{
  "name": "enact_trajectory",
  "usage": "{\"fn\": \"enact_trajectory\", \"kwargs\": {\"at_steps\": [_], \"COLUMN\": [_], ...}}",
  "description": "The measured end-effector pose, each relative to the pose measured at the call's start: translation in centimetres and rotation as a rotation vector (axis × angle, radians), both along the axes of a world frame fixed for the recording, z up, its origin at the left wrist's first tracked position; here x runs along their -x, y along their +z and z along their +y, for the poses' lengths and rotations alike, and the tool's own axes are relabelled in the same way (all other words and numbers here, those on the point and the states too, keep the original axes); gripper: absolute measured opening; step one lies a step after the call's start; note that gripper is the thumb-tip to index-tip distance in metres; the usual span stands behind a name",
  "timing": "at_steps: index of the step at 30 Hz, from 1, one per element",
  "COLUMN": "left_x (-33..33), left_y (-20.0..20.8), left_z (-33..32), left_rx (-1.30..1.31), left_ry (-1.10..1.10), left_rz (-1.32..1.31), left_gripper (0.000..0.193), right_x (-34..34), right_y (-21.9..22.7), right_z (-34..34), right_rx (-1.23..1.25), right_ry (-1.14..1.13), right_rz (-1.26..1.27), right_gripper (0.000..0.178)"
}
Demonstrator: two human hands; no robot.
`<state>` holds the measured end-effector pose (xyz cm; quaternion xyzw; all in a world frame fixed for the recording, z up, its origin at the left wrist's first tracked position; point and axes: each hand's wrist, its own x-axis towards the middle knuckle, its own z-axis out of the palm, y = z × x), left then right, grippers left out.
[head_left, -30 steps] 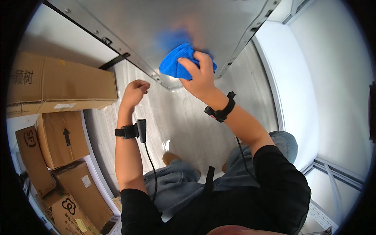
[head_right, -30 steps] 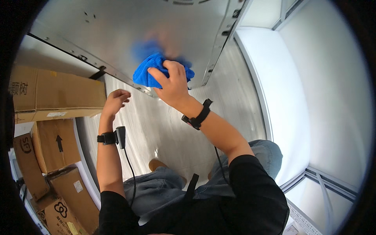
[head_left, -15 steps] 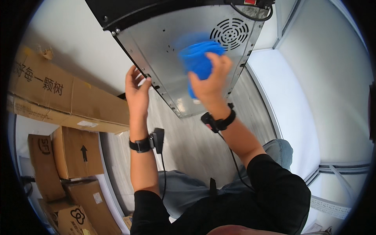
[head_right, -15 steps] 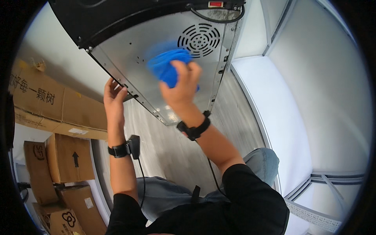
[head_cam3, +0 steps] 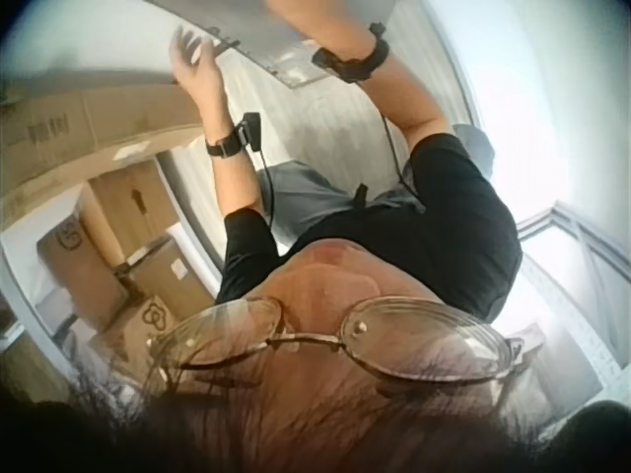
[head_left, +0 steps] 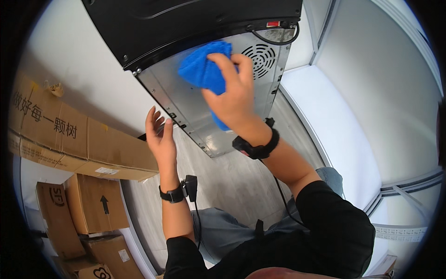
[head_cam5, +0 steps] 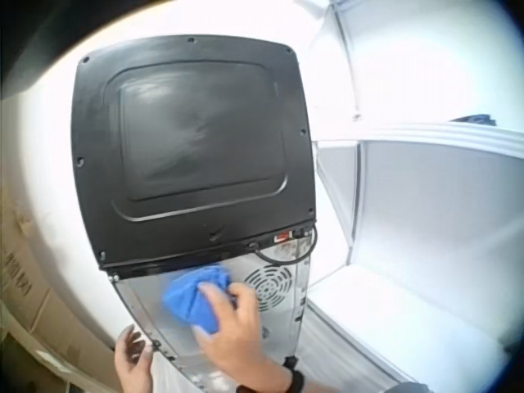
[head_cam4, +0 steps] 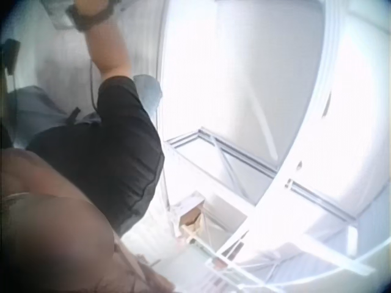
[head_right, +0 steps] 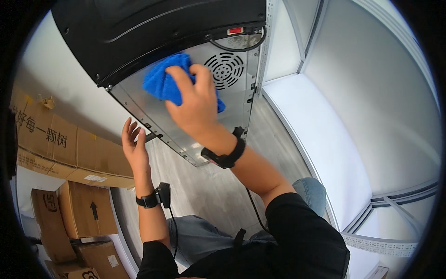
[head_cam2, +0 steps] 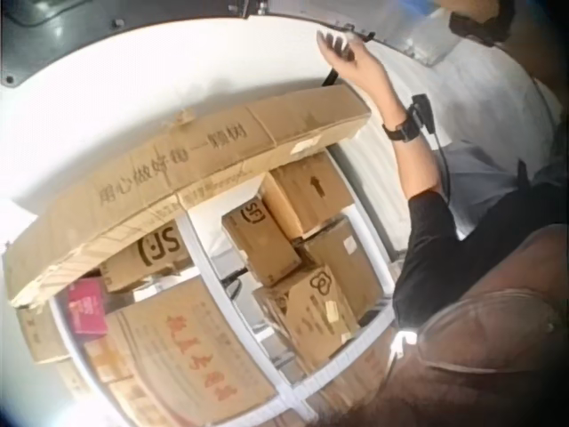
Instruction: The person wipes the interior of a metal cabinet with a blue cloth, then uses a screwdriver to fasten screws into the back panel of a black electronic device mounted on a shelf.
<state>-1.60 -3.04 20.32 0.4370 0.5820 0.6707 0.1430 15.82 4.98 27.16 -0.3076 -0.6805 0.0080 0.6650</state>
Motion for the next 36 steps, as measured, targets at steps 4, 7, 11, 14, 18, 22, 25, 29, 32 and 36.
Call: {"fn": "enact_trajectory", "kwargs": {"at_steps": [4,7,11,14,18,22,25,29,32,36], "left_x": [-1.0,-2.7,-5.9,-9.1,-14.7,-19.9,-21.7,-23.9,-27.1,-31.6], "left_y": [1.3,1.9,4.2,7.1,13.3,21.3,27.4,35.4,39.2,42.5], "left_z": [-0.7,-0.6,-1.9,-3.3,-4.5,-4.4,-4.9,-5.3,-5.5,-5.6], "left_rx": [-0.063,-0.078,0.201,0.376,0.464,0.482,0.454,0.511,0.492,0.464], "left_ry": [0.027,-0.084,-0.259,-0.502,-0.8,-0.784,-0.806,-1.017,-1.148,-1.336], "left_rz": [-0.019,-0.112,-0.256,-0.342,-0.458,-0.505,-0.46,-0.393,-0.256,-0.212], "left_gripper": [0.041,0.026,0.016,0.041,0.077,0.055,0.048,0.052,0.061,0.054], "right_x": [-3.4,-5.1,-6.9,-8.9,-12.3,-16.3,-20.6,-25.3,-28.7,-32.2], "right_y": [-0.5,-1.1,-1.3,-0.5,5.1,14.9,22.6,31.2,35.9,39.3], "right_z": [0.8,0.6,-1.0,-4.3,-9.7,-11.7,-12.6,-15.0,-17.4,-21.0], "right_rx": [0.119,0.211,0.379,0.581,0.768,0.755,0.884,0.973,1.139,1.269], "right_ry": [-0.007,0.008,0.091,0.137,0.181,0.155,0.318,0.29,0.239,0.184], "right_rz": [-0.042,-0.038,0.02,0.056,-0.087,-0.158,-0.141,0.087,0.216,0.303], "right_gripper": [0.059,0.059,0.059,0.058,0.056,0.054,0.068,0.084,0.087,0.073]}}
